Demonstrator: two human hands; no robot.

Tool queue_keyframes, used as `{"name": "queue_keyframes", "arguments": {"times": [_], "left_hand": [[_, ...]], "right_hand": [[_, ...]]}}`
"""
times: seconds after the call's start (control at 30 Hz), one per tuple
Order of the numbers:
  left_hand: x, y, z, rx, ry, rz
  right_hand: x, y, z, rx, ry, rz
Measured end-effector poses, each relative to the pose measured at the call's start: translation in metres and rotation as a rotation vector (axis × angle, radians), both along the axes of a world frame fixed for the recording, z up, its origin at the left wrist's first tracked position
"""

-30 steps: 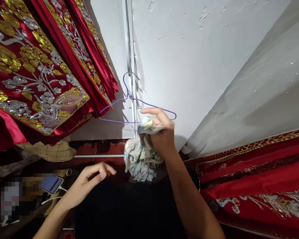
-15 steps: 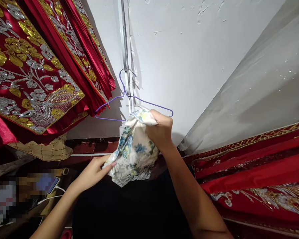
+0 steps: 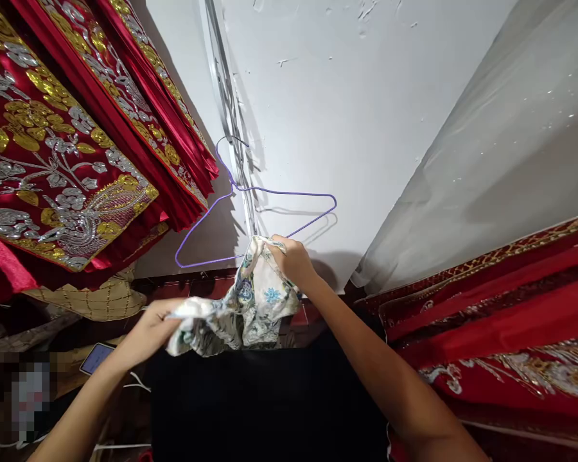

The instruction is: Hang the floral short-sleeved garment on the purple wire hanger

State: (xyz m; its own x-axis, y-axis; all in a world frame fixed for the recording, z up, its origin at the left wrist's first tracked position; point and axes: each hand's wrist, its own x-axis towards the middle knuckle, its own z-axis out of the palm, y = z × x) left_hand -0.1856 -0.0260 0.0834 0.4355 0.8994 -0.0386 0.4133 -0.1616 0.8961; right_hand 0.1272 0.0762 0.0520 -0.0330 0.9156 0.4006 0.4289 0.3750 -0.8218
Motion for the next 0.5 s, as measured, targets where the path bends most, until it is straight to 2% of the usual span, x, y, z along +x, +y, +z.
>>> {"name": "queue_keyframes", "arguments": {"times": [0.07, 0.1, 0.2, 0.3, 0.4, 0.5], "left_hand": [[-0.008, -0.001, -0.017, -0.193, 0.089, -0.132], [-0.012, 0.000, -0.024, -0.218, 0.125, -0.142], [-0.021, 0.016, -0.025, -0.090, 0.100, 0.005], [-0.024, 0.039, -0.001, 0.167, 0.050, 0.092], [-0.022, 0.053, 0.032, 0.433, 0.132, 0.100], [-0.010, 0.057, 0.058, 0.547, 0.191, 0.114]], "right_hand": [[0.008, -0.010, 0.009, -0.031, -0.029, 0.020], [0.010, -0.014, 0.013, -0.053, -0.045, 0.035], [0.011, -0.024, 0.023, -0.081, -0.079, 0.085], [0.013, -0.028, 0.029, -0.059, -0.059, 0.066], [0.018, -0.030, 0.033, -0.024, -0.048, 0.044], [0.019, -0.034, 0.035, -0.040, -0.067, 0.061]]}}
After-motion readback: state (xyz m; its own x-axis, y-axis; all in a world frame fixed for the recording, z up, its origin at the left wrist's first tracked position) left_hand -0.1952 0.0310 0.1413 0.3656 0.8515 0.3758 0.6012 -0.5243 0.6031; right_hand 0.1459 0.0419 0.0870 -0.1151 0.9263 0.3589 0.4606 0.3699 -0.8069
